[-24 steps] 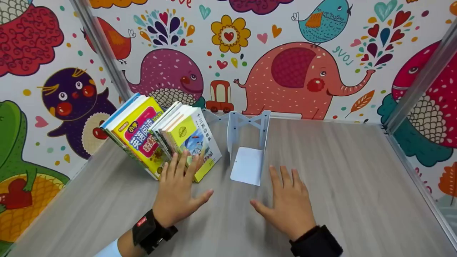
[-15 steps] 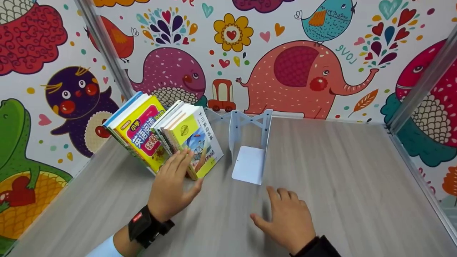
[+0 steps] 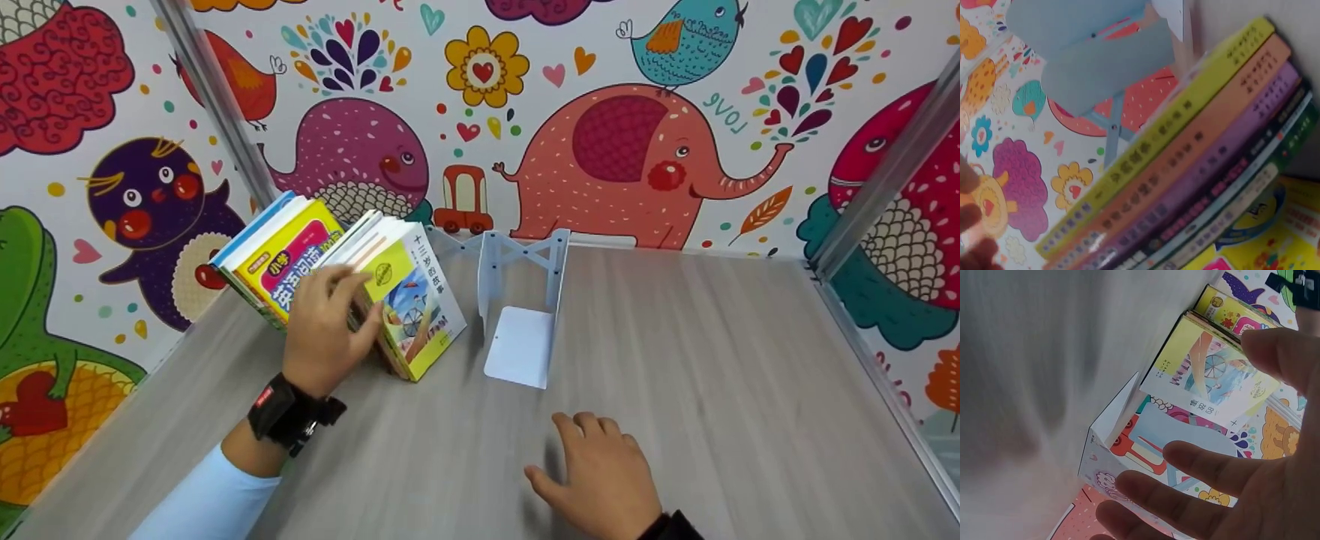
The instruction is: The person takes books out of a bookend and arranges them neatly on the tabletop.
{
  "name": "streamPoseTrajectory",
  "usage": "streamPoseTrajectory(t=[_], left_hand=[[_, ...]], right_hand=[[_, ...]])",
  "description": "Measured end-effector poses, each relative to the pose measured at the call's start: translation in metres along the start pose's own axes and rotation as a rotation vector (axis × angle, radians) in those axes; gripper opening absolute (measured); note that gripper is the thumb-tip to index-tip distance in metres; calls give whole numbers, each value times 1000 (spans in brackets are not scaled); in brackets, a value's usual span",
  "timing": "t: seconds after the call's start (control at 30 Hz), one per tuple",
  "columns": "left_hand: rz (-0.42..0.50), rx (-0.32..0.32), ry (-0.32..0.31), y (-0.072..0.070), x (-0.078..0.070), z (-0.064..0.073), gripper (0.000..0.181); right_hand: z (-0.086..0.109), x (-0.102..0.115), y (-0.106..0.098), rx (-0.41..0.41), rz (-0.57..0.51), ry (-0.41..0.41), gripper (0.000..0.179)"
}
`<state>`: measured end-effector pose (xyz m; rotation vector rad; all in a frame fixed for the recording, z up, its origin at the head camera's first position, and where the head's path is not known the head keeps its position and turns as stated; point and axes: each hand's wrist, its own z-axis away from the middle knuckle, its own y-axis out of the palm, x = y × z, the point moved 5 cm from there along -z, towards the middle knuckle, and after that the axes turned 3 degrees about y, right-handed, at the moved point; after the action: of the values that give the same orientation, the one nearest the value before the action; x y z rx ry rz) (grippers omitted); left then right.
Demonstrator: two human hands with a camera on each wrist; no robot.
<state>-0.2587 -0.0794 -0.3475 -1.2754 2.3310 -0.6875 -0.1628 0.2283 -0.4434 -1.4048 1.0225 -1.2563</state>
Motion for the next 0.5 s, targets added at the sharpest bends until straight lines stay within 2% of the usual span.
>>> streamPoseTrajectory(t=[0.13, 0.23, 0.37, 0.5], left_hand=[[-74, 95, -105, 16, 16, -7, 73], [-128, 180, -162, 30, 27, -10, 82], [-212, 239, -171, 41, 34, -8, 78], [-229, 221, -150, 41, 31, -5, 73]], right_hand=[[1, 2, 0, -32, -5, -19, 70], [3, 2, -1, -77, -14, -51, 67], [5, 2, 0, -95, -16, -63, 65], [6, -1, 3, -86, -21, -58, 65]])
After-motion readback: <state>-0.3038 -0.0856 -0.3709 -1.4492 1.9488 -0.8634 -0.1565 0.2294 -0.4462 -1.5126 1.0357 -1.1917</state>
